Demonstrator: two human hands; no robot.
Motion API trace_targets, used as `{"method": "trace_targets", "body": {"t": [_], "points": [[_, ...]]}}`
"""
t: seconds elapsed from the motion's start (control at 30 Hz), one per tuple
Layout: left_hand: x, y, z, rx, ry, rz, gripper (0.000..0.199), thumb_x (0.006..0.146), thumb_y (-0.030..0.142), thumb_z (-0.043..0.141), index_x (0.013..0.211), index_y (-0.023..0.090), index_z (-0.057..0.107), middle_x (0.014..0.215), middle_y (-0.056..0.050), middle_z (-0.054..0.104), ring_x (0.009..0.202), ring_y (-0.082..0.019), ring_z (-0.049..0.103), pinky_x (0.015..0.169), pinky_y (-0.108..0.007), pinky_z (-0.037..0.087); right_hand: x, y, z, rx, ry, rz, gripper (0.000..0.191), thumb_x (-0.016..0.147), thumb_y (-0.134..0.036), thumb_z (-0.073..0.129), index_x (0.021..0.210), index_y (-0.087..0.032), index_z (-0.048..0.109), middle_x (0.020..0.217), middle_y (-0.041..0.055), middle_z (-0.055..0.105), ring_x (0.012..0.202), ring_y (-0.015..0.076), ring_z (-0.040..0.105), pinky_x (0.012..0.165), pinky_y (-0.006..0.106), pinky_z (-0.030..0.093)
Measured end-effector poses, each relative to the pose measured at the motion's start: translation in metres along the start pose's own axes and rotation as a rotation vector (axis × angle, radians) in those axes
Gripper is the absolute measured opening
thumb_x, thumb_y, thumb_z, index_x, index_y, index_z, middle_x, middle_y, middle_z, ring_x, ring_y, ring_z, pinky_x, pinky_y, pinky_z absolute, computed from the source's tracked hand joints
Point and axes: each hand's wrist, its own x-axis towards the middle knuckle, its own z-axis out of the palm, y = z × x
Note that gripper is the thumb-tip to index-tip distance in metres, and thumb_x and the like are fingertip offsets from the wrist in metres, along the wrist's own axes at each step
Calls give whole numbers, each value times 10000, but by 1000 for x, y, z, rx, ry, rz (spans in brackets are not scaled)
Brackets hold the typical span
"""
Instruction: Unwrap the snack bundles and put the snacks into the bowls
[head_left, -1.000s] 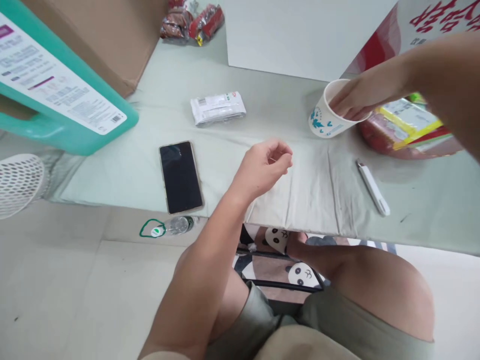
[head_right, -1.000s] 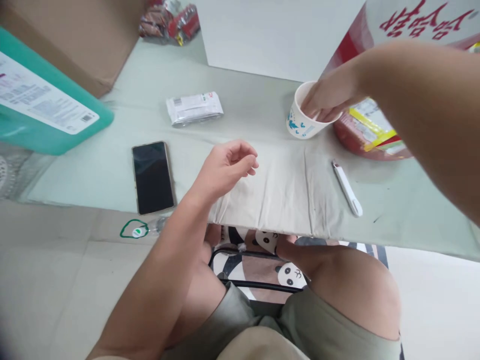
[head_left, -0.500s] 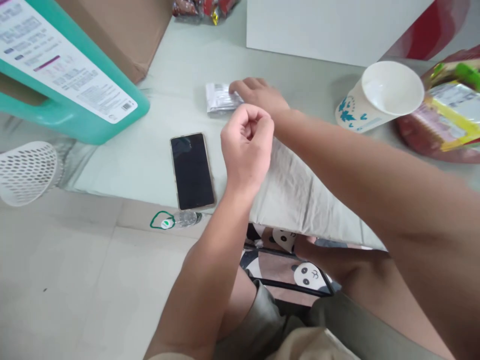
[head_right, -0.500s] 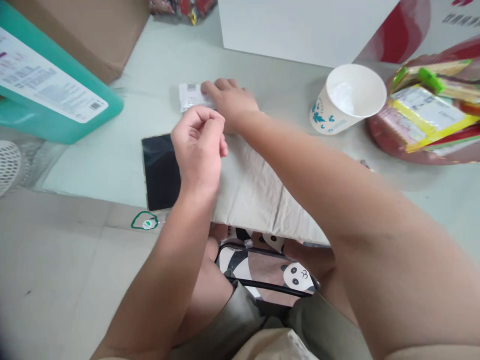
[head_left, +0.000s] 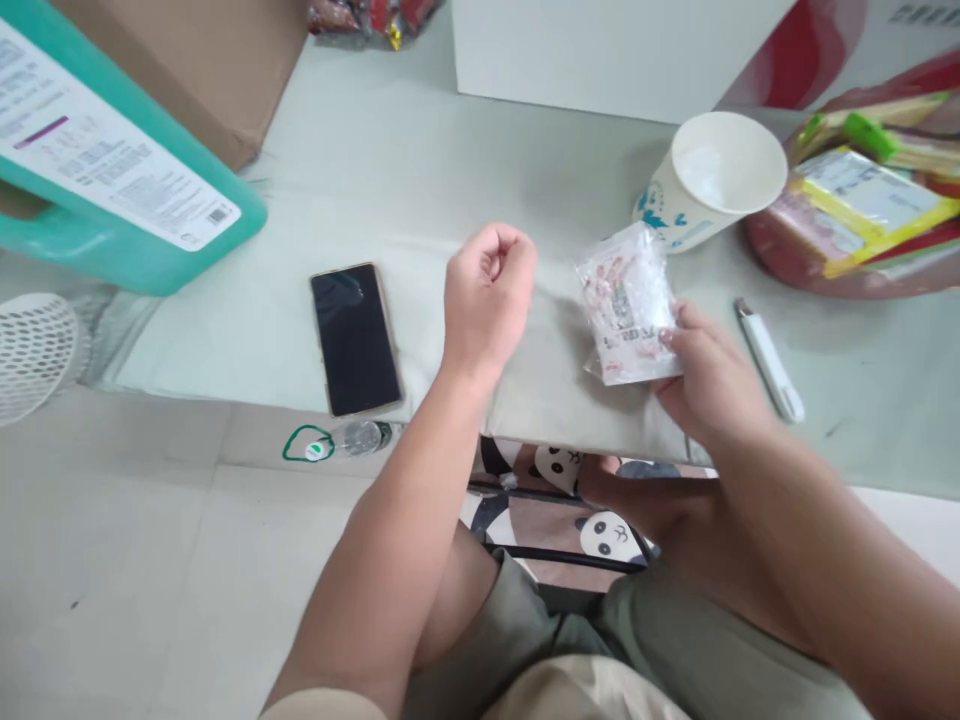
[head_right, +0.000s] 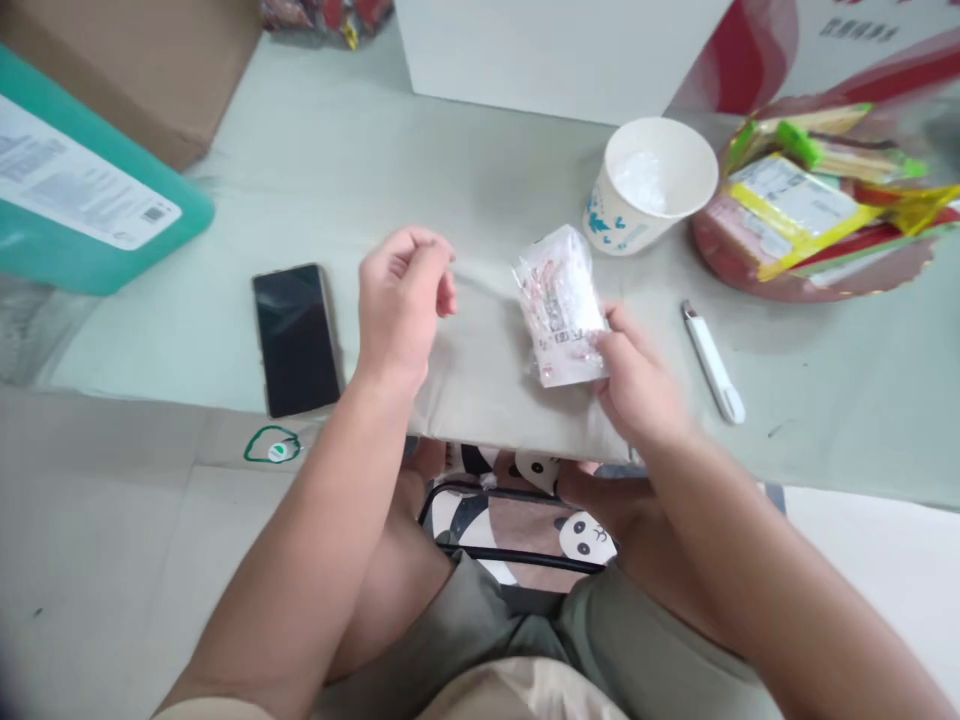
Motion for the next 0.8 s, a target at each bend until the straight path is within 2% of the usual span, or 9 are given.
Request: {"method": "trace_targets", "body": {"t": [0.1,0.17,0.23,0.3,0.4,0.5,0.63,0.7,0.8], "points": [[-12,-9,25,20,-294,-86,179,947,392,657,928,217,623,978,-38,716,963,-183,702,786,-287,550,-26,10,2,368,66,171,344,890,-388,506,1222,-306,550,1009,47,702,866,252,707,664,390,579],[-21,-15,41,-52,-489,-137,253,907,387,709,1082,226,621,1124,-53,731,1053,-204,712,849,-295,572,-33,7,-1,385,54,186,348,894,-381,526,1235,-326,559,1023,46,709,897,259,707,694,407,590],[-29,-19,55,-134,-574,-170,392,867,351,752,1196,238,572,1152,-57,734,1076,-216,722,874,-307,589,-35,2,-11,270,32,146,300,936,-385,505,1211,-323,608,1011,46,715,928,257,706,751,414,592],[-32,-23,64,-161,-540,-178,485,830,310,781,1242,245,533,1142,-52,739,1080,-215,728,901,-314,597,-34,-3,-28,96,63,80,259,965,-384,485,1130,-292,662,993,50,712,947,249,695,823,420,580],[-30,-26,73,-134,-469,-174,497,802,305,796,1217,255,527,1157,-50,738,1090,-217,731,919,-325,602,-32,-1,-58,-218,240,-14,219,933,-348,531,1063,-253,680,948,66,683,924,248,666,885,439,552],[-26,-28,78,-93,-447,-185,482,783,341,812,1156,257,518,1111,-52,740,1034,-222,741,848,-319,608,-28,15,-84,-509,373,31,292,848,-316,613,1126,-240,653,1028,109,662,983,288,646,918,487,532],[-25,-29,81,-76,-447,-189,501,765,354,826,1125,256,492,1071,-51,744,953,-204,742,785,-302,603,-26,39,-110,-692,234,240,334,785,-365,687,1084,-222,638,1001,136,666,917,326,638,821,504,525],[-26,-30,81,-49,-451,-182,493,778,355,819,1130,251,489,1095,-61,751,957,-201,746,797,-302,605,-26,43,-116,-709,175,269,205,793,-372,679,938,-238,622,852,100,656,789,298,612,737,463,506],[-26,-33,81,26,-453,-161,480,799,342,805,1148,244,491,1178,-77,749,989,-206,754,832,-311,606,-26,34,-113,-614,201,257,131,823,-349,651,825,-248,567,750,66,633,678,252,573,678,415,479]]}}
